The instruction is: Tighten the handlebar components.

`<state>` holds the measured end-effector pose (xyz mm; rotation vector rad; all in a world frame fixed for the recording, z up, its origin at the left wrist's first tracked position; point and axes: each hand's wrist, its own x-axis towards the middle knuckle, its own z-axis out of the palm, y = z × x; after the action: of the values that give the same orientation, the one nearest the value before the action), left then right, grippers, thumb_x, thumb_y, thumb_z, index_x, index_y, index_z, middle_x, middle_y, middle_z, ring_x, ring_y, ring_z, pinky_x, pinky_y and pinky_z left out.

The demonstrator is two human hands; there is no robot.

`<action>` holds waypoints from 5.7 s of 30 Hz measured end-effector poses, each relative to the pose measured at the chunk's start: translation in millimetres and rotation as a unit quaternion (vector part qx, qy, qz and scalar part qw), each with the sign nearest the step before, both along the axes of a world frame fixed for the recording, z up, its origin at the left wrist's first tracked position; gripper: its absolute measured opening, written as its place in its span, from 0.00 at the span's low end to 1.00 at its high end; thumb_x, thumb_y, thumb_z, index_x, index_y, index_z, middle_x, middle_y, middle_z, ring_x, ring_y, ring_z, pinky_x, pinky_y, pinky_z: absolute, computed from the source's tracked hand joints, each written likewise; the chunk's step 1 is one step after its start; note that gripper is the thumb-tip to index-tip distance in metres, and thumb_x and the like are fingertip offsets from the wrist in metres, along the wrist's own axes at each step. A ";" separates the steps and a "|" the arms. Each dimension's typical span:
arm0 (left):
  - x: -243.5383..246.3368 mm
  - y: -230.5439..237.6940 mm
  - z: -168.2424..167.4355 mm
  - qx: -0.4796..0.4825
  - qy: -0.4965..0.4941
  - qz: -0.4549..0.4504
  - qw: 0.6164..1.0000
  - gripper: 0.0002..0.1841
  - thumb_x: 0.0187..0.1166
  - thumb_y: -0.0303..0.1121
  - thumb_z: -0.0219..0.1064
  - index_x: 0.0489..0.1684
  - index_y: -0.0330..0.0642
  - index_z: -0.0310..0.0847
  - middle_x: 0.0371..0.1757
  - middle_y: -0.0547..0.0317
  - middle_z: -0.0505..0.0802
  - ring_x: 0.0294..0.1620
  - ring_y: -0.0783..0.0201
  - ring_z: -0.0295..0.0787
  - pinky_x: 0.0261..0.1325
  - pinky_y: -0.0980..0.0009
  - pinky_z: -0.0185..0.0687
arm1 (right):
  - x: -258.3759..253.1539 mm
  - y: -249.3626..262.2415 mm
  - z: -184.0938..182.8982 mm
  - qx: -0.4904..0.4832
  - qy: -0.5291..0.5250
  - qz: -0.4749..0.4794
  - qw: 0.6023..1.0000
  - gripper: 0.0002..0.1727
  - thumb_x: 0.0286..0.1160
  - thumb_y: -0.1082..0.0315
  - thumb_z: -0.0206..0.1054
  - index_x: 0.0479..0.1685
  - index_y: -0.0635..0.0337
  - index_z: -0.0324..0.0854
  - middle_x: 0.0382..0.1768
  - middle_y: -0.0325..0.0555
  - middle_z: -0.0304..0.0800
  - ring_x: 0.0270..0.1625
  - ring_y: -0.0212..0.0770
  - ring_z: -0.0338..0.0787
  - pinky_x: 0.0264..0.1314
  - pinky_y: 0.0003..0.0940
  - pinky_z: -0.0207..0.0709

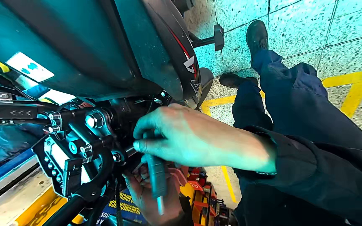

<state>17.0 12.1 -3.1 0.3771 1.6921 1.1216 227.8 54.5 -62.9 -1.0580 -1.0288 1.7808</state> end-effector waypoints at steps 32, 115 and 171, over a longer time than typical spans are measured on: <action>26.8 12.1 4.2 0.012 -0.010 0.011 1.000 0.21 0.93 0.44 0.50 0.40 0.43 0.86 0.28 0.64 0.91 0.31 0.73 0.92 0.41 0.79 0.91 | -4.8 -16.4 3.0 0.147 -0.271 -0.116 0.944 0.26 0.66 0.50 0.79 0.65 0.44 0.84 0.32 0.31 0.89 0.34 0.33 0.89 0.35 0.36 0.81; 7.6 -7.3 8.2 -0.005 -0.021 -0.031 0.999 0.18 0.93 0.41 0.50 0.43 0.45 0.86 0.30 0.63 0.93 0.33 0.69 0.94 0.45 0.73 0.93 | -14.4 -39.3 6.4 -0.078 -0.094 -0.034 0.992 0.29 0.74 0.45 0.73 0.71 0.47 0.81 0.32 0.29 0.88 0.34 0.28 0.86 0.38 0.31 0.82; 25.8 -3.2 -1.3 0.105 -0.072 -0.151 0.980 0.26 0.88 0.53 0.52 0.38 0.42 0.89 0.38 0.58 0.96 0.46 0.67 0.95 0.48 0.67 0.91 | -29.9 -14.3 25.3 0.196 -0.196 -0.174 0.945 0.08 0.80 0.60 0.67 0.46 0.40 0.93 0.51 0.35 0.88 0.53 0.38 0.85 0.55 0.37 0.79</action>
<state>42.8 8.9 -4.4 0.6490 1.3406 1.0748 197.9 40.3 -37.6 -1.2687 -1.2769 1.0464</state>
